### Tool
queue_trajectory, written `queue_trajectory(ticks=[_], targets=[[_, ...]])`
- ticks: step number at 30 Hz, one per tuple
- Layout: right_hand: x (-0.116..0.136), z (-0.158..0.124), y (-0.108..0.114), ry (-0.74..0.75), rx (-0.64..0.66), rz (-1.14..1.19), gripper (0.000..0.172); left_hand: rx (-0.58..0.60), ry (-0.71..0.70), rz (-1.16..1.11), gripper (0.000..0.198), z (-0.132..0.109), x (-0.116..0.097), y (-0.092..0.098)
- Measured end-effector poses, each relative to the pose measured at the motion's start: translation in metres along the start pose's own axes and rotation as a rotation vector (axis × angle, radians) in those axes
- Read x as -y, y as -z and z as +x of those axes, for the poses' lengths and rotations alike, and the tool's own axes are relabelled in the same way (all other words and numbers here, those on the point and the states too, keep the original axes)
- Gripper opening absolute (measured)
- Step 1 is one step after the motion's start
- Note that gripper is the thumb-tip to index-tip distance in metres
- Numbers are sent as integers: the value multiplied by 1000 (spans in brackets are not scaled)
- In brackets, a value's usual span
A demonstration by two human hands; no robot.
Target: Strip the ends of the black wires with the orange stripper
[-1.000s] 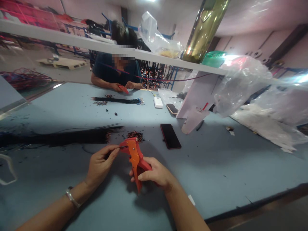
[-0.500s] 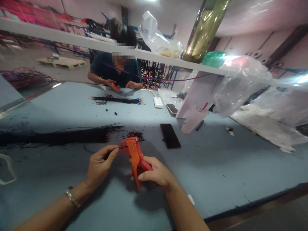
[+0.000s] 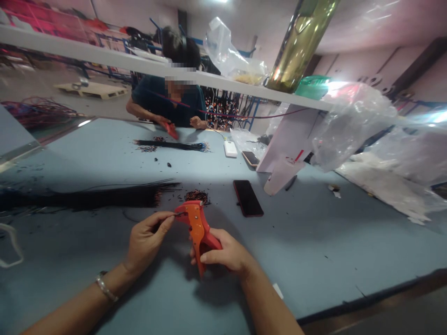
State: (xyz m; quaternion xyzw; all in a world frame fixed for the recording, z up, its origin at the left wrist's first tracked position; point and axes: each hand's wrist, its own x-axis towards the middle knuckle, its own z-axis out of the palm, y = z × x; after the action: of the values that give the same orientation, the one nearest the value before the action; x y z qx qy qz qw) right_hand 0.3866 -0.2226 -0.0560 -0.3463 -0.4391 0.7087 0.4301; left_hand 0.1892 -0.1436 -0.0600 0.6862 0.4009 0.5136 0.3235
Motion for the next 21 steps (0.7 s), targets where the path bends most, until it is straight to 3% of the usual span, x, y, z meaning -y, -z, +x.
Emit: queue_trajectory(ticks=[10,21], targets=[[5,0,-6,59,84,-98,45,-5,18,-27,17,0,-3,0],[2,-1,1,51,33,-79,46,-4,31,-22,17,-1,-5,0]])
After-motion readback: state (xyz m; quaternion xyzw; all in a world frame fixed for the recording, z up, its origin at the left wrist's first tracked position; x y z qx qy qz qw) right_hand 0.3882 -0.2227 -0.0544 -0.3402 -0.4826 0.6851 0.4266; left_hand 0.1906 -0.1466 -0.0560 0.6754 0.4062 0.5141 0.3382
